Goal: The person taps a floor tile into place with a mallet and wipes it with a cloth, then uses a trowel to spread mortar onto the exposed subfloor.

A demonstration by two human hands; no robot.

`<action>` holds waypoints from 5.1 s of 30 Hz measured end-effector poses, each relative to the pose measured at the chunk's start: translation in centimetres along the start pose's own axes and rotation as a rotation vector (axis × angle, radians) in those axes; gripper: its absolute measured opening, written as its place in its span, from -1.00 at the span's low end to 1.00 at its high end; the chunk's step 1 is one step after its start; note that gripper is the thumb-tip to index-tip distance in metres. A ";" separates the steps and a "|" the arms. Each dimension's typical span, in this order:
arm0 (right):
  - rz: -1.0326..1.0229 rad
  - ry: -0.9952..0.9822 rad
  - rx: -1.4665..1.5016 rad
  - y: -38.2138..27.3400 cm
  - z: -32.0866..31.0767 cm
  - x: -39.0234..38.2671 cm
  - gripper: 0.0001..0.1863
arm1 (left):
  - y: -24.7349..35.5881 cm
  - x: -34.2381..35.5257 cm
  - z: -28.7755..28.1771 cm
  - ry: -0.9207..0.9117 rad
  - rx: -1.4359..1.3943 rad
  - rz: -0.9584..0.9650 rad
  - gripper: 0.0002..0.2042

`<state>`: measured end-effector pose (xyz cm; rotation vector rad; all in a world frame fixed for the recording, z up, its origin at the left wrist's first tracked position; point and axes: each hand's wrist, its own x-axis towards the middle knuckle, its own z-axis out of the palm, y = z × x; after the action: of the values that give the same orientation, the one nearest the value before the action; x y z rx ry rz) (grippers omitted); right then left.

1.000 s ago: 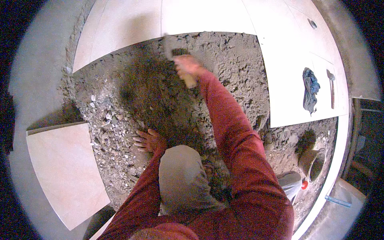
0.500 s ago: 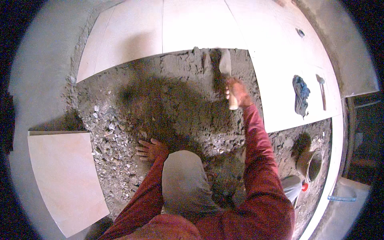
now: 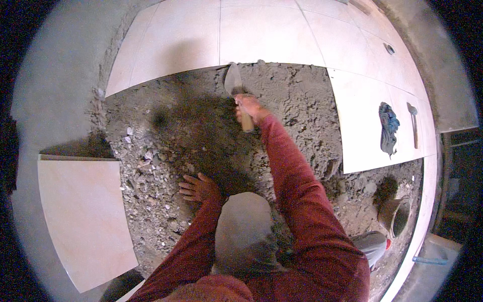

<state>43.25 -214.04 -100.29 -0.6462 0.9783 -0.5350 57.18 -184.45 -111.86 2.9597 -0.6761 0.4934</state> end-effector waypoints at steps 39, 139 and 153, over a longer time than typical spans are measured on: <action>-0.293 0.158 0.128 -4.4 -11.3 1.3 -0.74 | 0.3 0.0 -0.3 -0.153 0.110 0.000 -0.36; 0.268 0.626 -1.624 -10.4 -29.8 -16.0 -0.64 | -0.4 -0.7 2.0 -0.079 0.118 0.068 -0.37; 0.391 0.769 -1.641 11.3 -18.1 -46.3 -0.61 | -0.7 -1.2 3.8 0.110 0.180 0.095 -0.38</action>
<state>7.42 -179.64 -88.77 -1.6797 2.1920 0.5958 57.58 -183.80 -115.88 3.0467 -0.8025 0.7576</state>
